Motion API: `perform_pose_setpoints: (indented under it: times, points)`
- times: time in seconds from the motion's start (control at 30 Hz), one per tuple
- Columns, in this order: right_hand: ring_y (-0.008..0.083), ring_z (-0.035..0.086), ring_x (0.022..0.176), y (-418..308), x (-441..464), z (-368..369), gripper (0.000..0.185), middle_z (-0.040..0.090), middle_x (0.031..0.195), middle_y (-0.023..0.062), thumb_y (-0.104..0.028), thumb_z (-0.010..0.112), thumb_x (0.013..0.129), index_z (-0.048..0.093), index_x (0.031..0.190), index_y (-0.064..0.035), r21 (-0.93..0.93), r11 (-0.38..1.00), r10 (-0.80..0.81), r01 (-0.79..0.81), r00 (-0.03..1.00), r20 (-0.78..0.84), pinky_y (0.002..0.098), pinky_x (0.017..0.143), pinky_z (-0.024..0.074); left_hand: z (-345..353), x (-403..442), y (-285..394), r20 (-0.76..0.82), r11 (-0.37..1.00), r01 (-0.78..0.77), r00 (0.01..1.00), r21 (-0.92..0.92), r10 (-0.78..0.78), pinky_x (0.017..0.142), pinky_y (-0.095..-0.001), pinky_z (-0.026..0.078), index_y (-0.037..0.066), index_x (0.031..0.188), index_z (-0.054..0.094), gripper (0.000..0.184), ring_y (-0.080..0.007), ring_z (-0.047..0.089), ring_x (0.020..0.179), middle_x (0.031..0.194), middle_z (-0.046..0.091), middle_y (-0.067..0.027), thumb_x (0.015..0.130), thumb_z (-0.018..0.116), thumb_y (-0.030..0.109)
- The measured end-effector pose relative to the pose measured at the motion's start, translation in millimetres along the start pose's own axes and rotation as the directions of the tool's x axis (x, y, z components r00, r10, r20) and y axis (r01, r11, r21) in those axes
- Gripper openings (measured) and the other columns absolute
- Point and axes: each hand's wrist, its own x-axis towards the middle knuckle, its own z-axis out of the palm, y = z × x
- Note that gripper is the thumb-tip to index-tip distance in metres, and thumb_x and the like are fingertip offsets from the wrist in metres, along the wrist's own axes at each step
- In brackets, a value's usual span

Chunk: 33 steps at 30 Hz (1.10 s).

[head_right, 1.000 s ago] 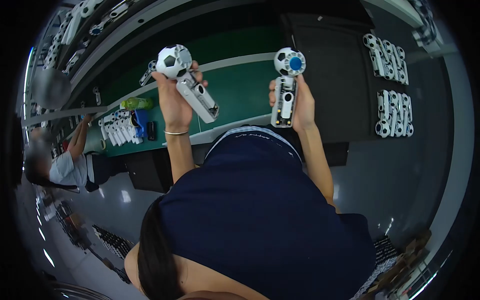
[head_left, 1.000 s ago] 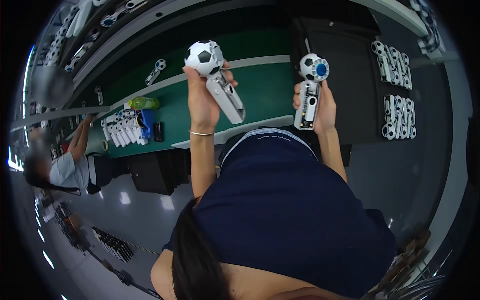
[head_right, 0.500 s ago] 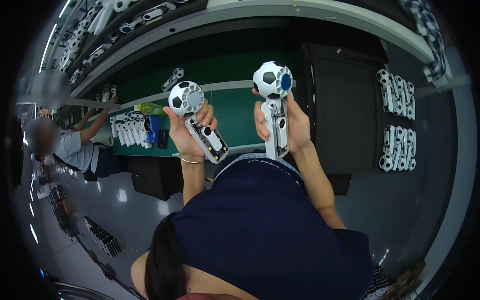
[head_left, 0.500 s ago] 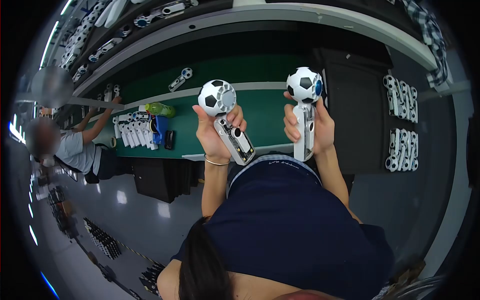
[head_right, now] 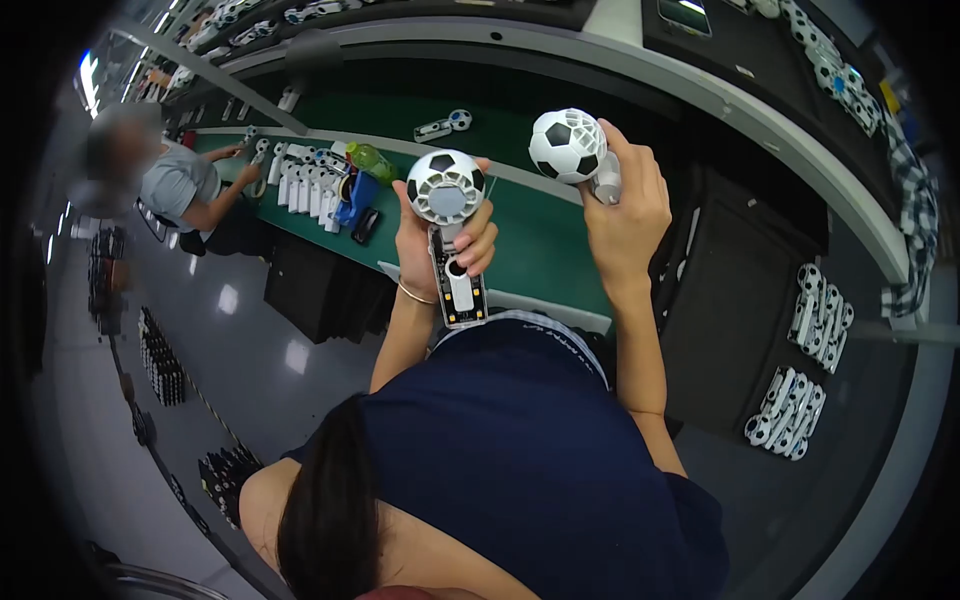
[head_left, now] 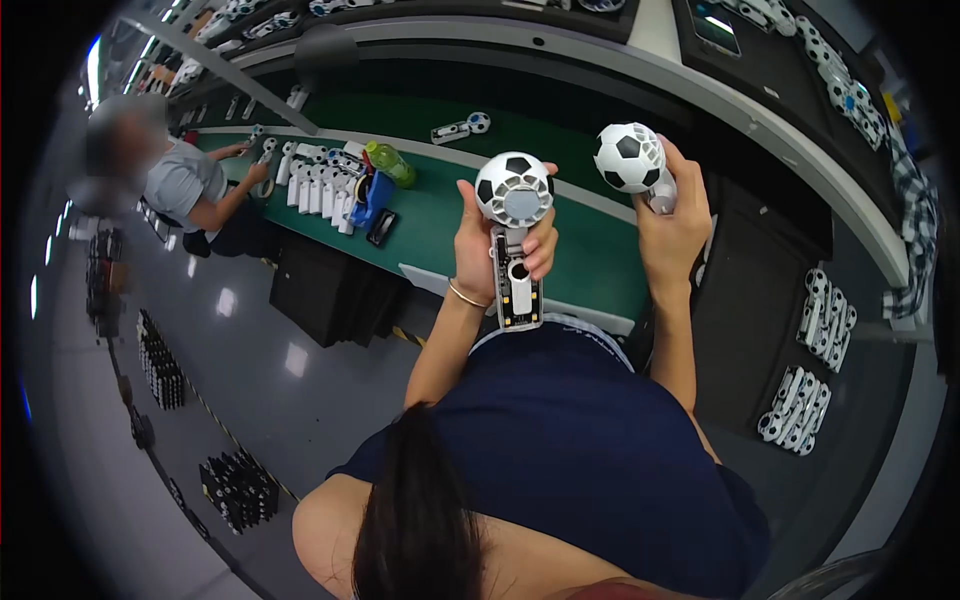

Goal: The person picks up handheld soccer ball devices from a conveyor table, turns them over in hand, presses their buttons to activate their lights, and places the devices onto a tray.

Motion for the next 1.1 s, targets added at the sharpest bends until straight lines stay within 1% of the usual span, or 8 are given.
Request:
perform_pose_setpoints:
  times: [0.13, 0.23, 0.3, 0.4, 0.6, 0.73, 0.97, 1.1]
  points:
    - [0.0153, 0.059, 0.086, -17, 11, 8, 0.044, 0.061, 0.093, 0.0077, 0.007, 0.065, 0.067, 0.057, 0.109, -0.0018, 0.150, 0.988, -0.004, -0.021, 0.987, 0.160, 0.0252, 0.077, 0.0451, -11, -5, 1, -0.031, 0.968, 0.030, 0.999, -0.251, -0.039, 0.044, -0.0247, 0.038, 0.007, 0.129, 0.038, 0.084, -0.0113, 0.040, 0.050, 0.066, 0.041, -0.0033, 0.082, 0.023, 0.074]
    - [0.0110, 0.056, 0.086, -12, -22, 21, 0.028, 0.062, 0.094, 0.0052, -0.002, 0.063, 0.080, 0.056, 0.107, 0.0036, 0.515, 0.779, 0.223, -0.357, 0.926, 0.305, 0.0240, 0.077, 0.0441, -30, -3, -10, -0.039, 0.951, 0.064, 0.996, -0.304, -0.079, 0.048, -0.0232, 0.041, 0.008, 0.124, 0.044, 0.081, -0.0105, 0.042, 0.062, 0.076, 0.043, -0.0021, 0.080, 0.030, 0.074]
    - [0.0093, 0.056, 0.076, 24, -57, 29, 0.022, 0.061, 0.086, 0.0025, -0.007, 0.064, 0.082, 0.057, 0.102, -0.0002, 0.466, 0.681, 0.363, -0.564, 0.814, 0.454, 0.0217, 0.068, 0.0421, -39, -7, -21, -0.045, 0.879, 0.122, 0.986, -0.460, -0.160, 0.050, -0.0234, 0.044, 0.007, 0.130, 0.039, 0.081, -0.0122, 0.041, 0.066, 0.080, 0.043, -0.0057, 0.082, 0.031, 0.072]
    - [0.0092, 0.053, 0.067, 32, -83, 32, 0.017, 0.059, 0.078, 0.0025, -0.009, 0.063, 0.083, 0.055, 0.096, -0.0012, 0.457, 0.472, 0.520, -0.754, 0.657, 0.547, 0.0224, 0.060, 0.0411, -44, -17, -27, -0.150, 0.950, 0.215, 0.956, -0.227, -0.252, 0.051, -0.0245, 0.048, 0.007, 0.129, 0.042, 0.080, -0.0132, 0.048, 0.058, 0.072, 0.050, -0.0028, 0.085, 0.024, 0.071]
    - [0.0140, 0.055, 0.064, 32, -110, 16, 0.036, 0.058, 0.073, 0.0073, -0.033, 0.052, 0.090, 0.052, 0.100, 0.0014, 0.518, 0.250, 0.596, -0.818, 0.552, 0.583, 0.0246, 0.057, 0.0436, -44, -33, -39, -0.431, 0.927, 0.364, 0.853, 0.087, -0.295, 0.056, -0.0286, 0.054, 0.004, 0.096, 0.056, 0.070, -0.0163, 0.060, 0.057, 0.071, 0.060, -0.0065, 0.088, 0.024, 0.066]
    - [0.0149, 0.053, 0.053, 45, -118, 6, 0.044, 0.054, 0.064, 0.0081, -0.041, 0.046, 0.090, 0.052, 0.096, 0.0024, 0.529, 0.174, 0.619, -0.831, 0.510, 0.597, 0.0252, 0.048, 0.0432, -40, -35, -35, -0.338, 0.894, 0.383, 0.894, 0.231, -0.295, 0.062, -0.0276, 0.055, 0.004, 0.106, 0.053, 0.057, -0.0136, 0.062, 0.075, 0.085, 0.061, -0.0063, 0.092, 0.035, 0.056]
    - [0.0139, 0.052, 0.052, 54, -114, -4, 0.042, 0.056, 0.064, 0.0092, -0.038, 0.049, 0.090, 0.052, 0.096, 0.0035, 0.575, 0.272, 0.604, -0.772, 0.602, 0.523, 0.0246, 0.047, 0.0429, -38, -27, -19, -0.456, 0.935, 0.343, 0.849, 0.091, -0.267, 0.055, -0.0272, 0.054, 0.000, 0.108, 0.055, 0.057, -0.0113, 0.060, 0.070, 0.083, 0.061, -0.0066, 0.092, 0.040, 0.053]
    - [0.0128, 0.052, 0.055, 60, -114, -8, 0.044, 0.056, 0.066, 0.0061, -0.039, 0.051, 0.090, 0.053, 0.101, 0.0043, 0.541, 0.303, 0.590, -0.784, 0.600, 0.539, 0.0242, 0.050, 0.0411, -38, -22, -3, -0.434, 0.966, 0.251, 0.865, -0.064, -0.253, 0.050, -0.0295, 0.051, -0.002, 0.093, 0.056, 0.082, -0.0199, 0.061, 0.061, 0.072, 0.060, -0.0139, 0.082, 0.025, 0.074]
